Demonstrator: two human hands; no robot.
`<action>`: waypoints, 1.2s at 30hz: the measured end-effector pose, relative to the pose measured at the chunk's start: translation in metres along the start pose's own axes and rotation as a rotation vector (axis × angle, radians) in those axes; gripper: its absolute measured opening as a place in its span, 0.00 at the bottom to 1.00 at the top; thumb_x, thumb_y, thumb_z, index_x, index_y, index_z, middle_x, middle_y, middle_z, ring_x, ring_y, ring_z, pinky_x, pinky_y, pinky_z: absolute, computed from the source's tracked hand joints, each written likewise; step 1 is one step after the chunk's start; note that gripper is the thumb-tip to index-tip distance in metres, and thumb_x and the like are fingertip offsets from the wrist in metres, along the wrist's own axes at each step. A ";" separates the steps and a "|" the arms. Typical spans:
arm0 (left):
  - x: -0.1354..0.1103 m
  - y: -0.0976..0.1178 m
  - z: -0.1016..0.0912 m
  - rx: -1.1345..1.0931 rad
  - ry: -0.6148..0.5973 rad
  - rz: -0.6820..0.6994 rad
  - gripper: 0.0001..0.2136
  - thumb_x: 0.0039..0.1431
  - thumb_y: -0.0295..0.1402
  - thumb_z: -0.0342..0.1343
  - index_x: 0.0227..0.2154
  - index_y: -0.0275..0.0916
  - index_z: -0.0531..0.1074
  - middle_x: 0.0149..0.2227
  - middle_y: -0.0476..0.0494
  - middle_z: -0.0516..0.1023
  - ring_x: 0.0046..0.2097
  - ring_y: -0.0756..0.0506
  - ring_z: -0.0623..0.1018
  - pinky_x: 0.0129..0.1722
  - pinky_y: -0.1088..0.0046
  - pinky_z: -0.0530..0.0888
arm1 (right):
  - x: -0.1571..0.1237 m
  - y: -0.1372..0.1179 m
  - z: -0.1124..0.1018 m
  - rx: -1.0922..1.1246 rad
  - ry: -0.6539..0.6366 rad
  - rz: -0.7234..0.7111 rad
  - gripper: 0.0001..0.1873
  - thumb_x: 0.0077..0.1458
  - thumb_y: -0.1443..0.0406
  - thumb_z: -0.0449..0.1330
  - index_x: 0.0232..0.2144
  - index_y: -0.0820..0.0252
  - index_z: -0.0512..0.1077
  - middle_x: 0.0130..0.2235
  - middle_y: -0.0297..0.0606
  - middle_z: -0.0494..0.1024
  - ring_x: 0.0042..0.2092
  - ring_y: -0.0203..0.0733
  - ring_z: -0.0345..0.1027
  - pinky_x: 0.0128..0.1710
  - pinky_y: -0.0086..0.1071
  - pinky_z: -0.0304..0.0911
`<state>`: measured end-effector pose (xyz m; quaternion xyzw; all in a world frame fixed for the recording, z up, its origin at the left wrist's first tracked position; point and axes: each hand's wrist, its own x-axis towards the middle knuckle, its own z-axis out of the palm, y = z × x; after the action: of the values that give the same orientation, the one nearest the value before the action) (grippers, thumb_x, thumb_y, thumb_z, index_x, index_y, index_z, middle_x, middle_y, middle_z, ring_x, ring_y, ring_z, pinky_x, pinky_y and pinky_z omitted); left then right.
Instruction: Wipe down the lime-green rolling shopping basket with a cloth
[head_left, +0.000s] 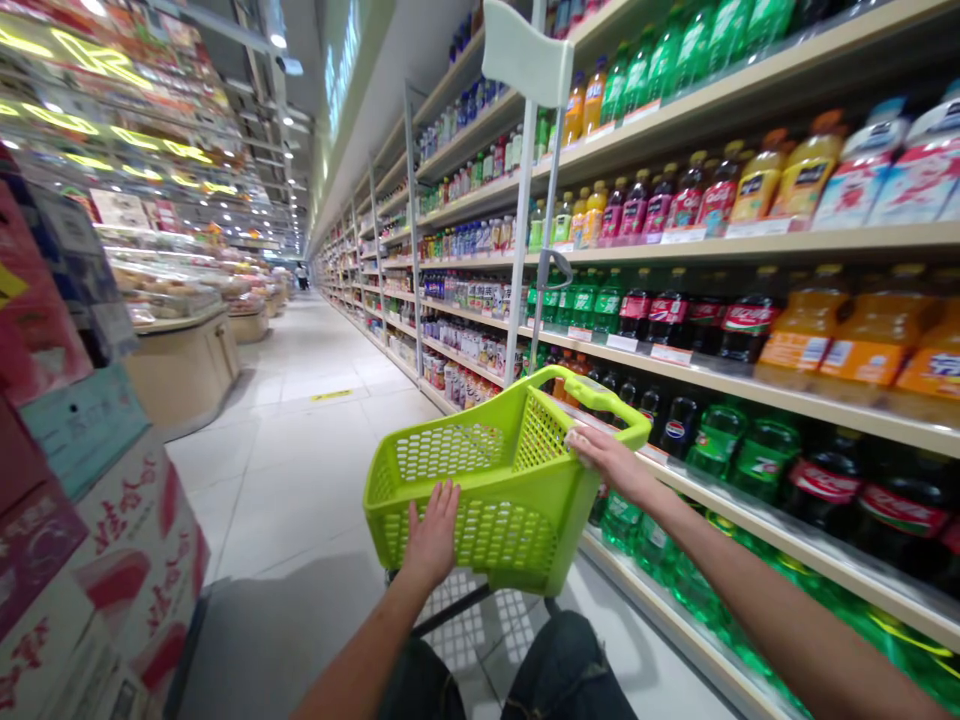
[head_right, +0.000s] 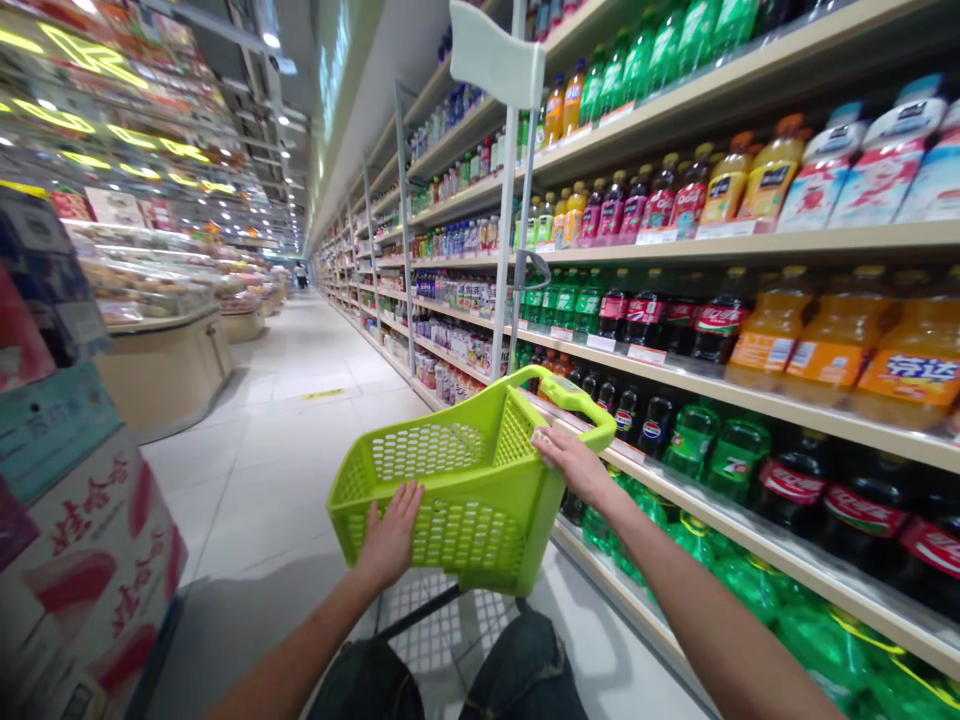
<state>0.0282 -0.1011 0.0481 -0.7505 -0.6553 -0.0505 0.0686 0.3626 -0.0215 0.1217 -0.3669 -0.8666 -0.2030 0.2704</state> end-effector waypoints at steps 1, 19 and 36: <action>0.000 0.000 0.000 -0.002 0.001 -0.003 0.37 0.41 0.16 0.38 0.59 0.36 0.41 0.63 0.48 0.39 0.63 0.45 0.43 0.57 0.48 0.49 | -0.003 0.009 -0.004 -0.006 0.020 0.028 0.18 0.55 0.67 0.47 0.47 0.53 0.67 0.54 0.37 0.65 0.55 0.44 0.57 0.52 0.42 0.56; 0.001 0.000 0.002 -0.011 0.008 0.004 0.37 0.41 0.19 0.40 0.59 0.36 0.41 0.63 0.46 0.39 0.63 0.44 0.43 0.57 0.47 0.48 | 0.011 -0.038 0.021 -0.053 -0.042 0.064 0.24 0.51 0.72 0.48 0.51 0.56 0.61 0.47 0.40 0.71 0.48 0.42 0.63 0.51 0.44 0.54; 0.000 0.006 0.005 -0.043 0.004 0.019 0.38 0.42 0.22 0.41 0.60 0.36 0.39 0.63 0.46 0.38 0.63 0.43 0.41 0.57 0.46 0.45 | 0.002 -0.065 0.062 -0.079 0.136 0.168 0.25 0.55 0.74 0.44 0.53 0.53 0.60 0.58 0.42 0.58 0.61 0.46 0.42 0.55 0.52 0.47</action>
<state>0.0343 -0.1009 0.0429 -0.7578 -0.6468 -0.0657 0.0542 0.2935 -0.0282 0.0652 -0.4342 -0.8036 -0.2381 0.3301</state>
